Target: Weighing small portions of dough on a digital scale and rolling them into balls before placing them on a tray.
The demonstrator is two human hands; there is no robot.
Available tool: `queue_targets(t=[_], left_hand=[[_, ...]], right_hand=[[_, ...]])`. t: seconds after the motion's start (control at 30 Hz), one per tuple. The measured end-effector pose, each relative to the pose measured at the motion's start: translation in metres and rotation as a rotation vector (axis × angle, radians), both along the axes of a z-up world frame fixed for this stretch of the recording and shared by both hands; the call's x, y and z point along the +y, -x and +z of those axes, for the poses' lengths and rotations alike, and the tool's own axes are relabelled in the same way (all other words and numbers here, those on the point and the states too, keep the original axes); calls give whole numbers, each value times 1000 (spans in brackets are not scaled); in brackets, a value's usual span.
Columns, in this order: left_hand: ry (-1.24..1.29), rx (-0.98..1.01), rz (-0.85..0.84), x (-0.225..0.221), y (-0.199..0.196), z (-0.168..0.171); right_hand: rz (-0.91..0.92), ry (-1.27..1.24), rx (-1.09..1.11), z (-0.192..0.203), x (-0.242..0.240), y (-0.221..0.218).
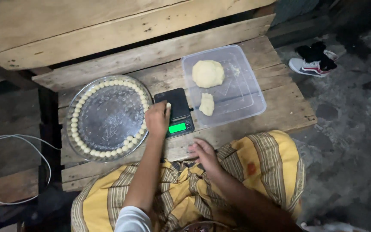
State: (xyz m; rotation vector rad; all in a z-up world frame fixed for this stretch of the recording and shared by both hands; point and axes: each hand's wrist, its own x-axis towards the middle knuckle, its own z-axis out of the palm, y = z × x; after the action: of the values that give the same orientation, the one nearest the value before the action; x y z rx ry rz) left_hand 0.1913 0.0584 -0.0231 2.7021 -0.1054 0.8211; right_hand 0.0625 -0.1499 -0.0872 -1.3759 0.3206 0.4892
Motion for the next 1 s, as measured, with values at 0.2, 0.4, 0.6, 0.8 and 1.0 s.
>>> queue_targets(t=[0.2, 0.4, 0.6, 0.8, 1.0], left_hand=[[-226, 62, 11, 0, -2, -27], [4, 149, -119, -2, 64, 34], [371, 694, -309, -3, 181, 79], [531, 665, -276, -11, 239, 50], [702, 539, -221, -6, 239, 50]], right_hand=[[19, 21, -12, 15, -1, 0], [-191, 9, -17, 71, -8, -8], [61, 775, -227, 79, -57, -98], [112, 1284, -1011, 55, -40, -119], [-90, 1160, -1109, 55, -38, -113]])
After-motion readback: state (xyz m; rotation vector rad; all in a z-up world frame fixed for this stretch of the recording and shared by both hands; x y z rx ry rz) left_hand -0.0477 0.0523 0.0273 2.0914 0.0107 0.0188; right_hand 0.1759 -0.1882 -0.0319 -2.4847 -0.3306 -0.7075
